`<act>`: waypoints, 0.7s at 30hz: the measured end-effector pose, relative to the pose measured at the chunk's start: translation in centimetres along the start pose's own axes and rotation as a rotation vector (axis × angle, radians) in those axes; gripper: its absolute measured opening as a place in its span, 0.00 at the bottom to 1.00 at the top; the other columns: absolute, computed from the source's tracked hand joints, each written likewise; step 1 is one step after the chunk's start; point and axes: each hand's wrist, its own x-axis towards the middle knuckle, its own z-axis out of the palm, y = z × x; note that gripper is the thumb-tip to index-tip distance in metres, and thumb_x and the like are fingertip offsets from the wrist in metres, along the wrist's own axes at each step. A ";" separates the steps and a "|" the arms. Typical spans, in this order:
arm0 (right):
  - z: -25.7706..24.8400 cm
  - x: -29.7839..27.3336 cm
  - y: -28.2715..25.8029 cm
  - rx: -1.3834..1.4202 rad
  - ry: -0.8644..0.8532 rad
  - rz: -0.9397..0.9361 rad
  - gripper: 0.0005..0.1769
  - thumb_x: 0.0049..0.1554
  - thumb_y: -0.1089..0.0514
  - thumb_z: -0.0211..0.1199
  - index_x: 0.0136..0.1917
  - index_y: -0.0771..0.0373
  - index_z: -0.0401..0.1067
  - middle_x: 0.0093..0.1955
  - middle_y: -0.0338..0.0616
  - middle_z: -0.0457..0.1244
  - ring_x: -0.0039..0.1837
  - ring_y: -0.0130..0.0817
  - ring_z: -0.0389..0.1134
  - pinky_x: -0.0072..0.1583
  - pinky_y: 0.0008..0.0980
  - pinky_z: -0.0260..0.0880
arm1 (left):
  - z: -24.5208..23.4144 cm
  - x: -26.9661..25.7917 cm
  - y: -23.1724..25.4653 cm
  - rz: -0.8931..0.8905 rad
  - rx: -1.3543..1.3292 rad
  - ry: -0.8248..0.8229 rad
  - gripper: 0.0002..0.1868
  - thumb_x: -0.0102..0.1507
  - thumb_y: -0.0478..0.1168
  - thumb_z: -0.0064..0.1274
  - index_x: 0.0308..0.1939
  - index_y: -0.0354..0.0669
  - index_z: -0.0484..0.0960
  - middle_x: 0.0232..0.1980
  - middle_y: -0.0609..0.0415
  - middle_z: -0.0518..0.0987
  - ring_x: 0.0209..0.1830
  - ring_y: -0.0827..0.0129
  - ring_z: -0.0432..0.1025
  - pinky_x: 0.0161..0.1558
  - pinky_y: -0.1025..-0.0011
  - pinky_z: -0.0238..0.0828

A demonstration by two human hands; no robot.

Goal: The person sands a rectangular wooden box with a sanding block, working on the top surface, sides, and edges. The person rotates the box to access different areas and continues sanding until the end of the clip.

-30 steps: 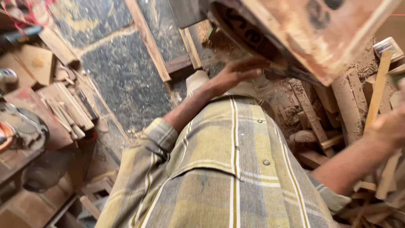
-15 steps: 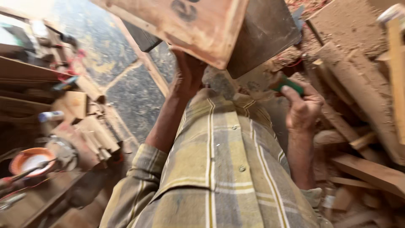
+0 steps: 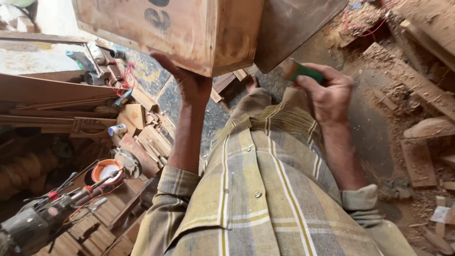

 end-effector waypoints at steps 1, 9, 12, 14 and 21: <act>-0.9 -0.4 0.1 0.022 0.030 0.020 0.12 0.58 0.70 0.69 0.56 0.70 0.78 0.50 0.55 0.72 0.49 0.40 0.77 0.53 0.36 0.84 | 0.7 0.4 0.0 0.031 -0.013 0.007 0.65 0.52 0.81 0.48 0.82 0.52 0.44 0.81 0.48 0.58 0.80 0.51 0.57 0.79 0.47 0.61; -5.6 -2.1 -1.7 0.101 0.144 -0.153 0.16 0.59 0.75 0.65 0.60 0.82 0.74 0.57 0.57 0.70 0.55 0.45 0.75 0.60 0.41 0.82 | 4.9 8.8 12.6 0.128 -0.210 -0.219 0.54 0.58 0.82 0.41 0.71 0.42 0.69 0.67 0.45 0.75 0.68 0.50 0.69 0.70 0.45 0.70; -5.6 -1.8 -2.2 0.058 0.190 -0.229 0.15 0.60 0.79 0.65 0.61 0.87 0.72 0.59 0.63 0.69 0.56 0.50 0.75 0.60 0.44 0.83 | 2.8 11.7 17.2 0.102 -0.323 -0.028 0.50 0.54 0.83 0.36 0.47 0.40 0.81 0.45 0.49 0.81 0.51 0.55 0.76 0.58 0.48 0.75; -4.4 -1.0 -2.5 0.054 0.172 -0.233 0.15 0.60 0.80 0.63 0.61 0.86 0.72 0.59 0.65 0.69 0.56 0.51 0.75 0.60 0.42 0.83 | 0.4 14.0 20.1 0.171 -0.419 -0.116 0.48 0.54 0.85 0.32 0.29 0.44 0.82 0.30 0.55 0.78 0.36 0.62 0.76 0.48 0.55 0.77; 4.0 3.8 -1.8 0.041 0.048 -0.261 0.16 0.59 0.82 0.60 0.61 0.85 0.75 0.57 0.64 0.70 0.53 0.49 0.75 0.57 0.41 0.83 | -13.1 15.0 25.0 0.231 -0.778 -0.351 0.40 0.55 0.82 0.26 0.12 0.56 0.66 0.12 0.63 0.62 0.14 0.71 0.63 0.34 0.65 0.75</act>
